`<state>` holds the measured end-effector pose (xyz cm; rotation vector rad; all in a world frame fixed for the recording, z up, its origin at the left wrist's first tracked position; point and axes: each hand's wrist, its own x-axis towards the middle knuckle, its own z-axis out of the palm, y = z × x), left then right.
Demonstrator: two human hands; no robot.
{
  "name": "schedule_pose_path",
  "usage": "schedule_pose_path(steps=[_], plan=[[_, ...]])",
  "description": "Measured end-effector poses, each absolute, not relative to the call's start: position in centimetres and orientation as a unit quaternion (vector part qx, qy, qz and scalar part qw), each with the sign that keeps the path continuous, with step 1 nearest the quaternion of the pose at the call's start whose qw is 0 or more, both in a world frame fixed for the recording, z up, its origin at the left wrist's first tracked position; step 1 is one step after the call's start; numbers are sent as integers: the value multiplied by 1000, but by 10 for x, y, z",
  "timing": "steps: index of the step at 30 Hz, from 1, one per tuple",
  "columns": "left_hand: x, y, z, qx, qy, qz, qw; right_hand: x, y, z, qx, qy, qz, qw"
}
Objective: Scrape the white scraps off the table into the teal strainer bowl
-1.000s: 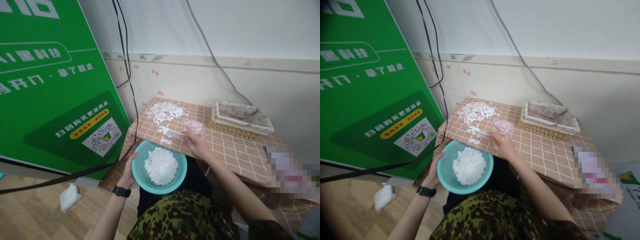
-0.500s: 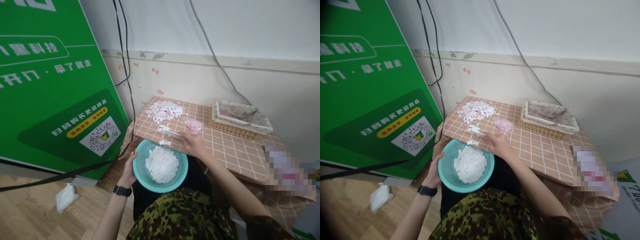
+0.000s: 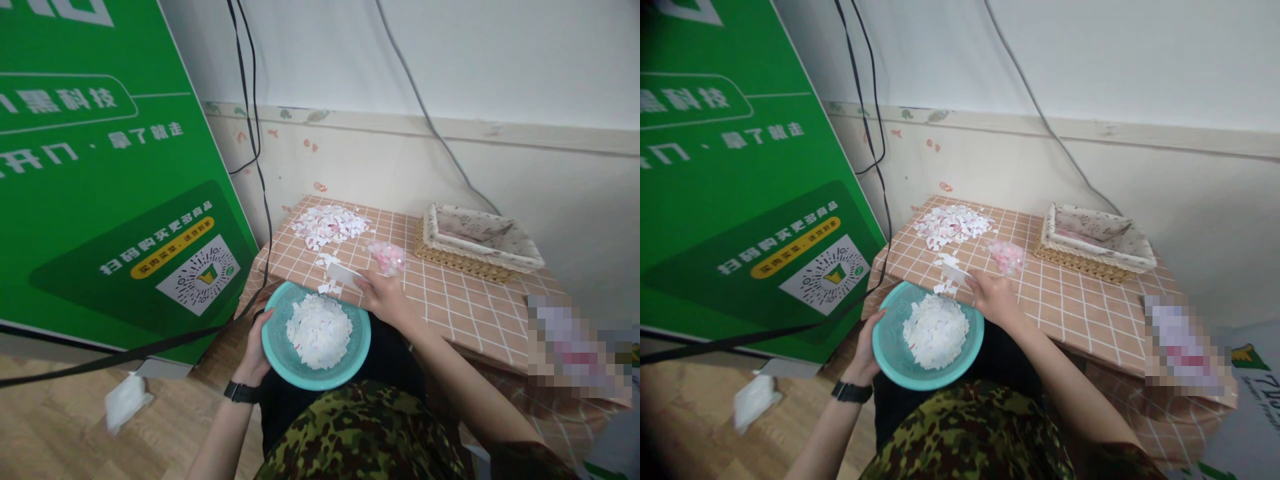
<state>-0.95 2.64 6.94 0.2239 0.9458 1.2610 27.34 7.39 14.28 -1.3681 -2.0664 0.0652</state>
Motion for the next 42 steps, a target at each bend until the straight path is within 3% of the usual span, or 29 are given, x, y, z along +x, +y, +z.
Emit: schedule_pose_path(steps=[7, 12, 18, 22, 26, 30, 42], plan=[[-9, 29, 75, 99, 409, 558, 716, 264, 92, 156, -505, -774, 103, 368], [-11, 29, 71, 89, 401, 560, 719, 259, 102, 156, -533, -758, 133, 352], [-13, 27, 65, 78, 400, 549, 730, 268, 105, 163, -464, -788, 219, 342], [-12, 25, 69, 93, 388, 560, 726, 287, 132, 163, -538, -734, 121, 396], [-12, 25, 70, 94, 402, 560, 719, 294, 144, 158, -576, -725, 35, 376], [-13, 25, 67, 87, 412, 552, 720, 289, 127, 155, -531, -774, 45, 343], [-12, 24, 66, 79, 393, 554, 729, 264, 123, 160, -476, -785, 142, 371]])
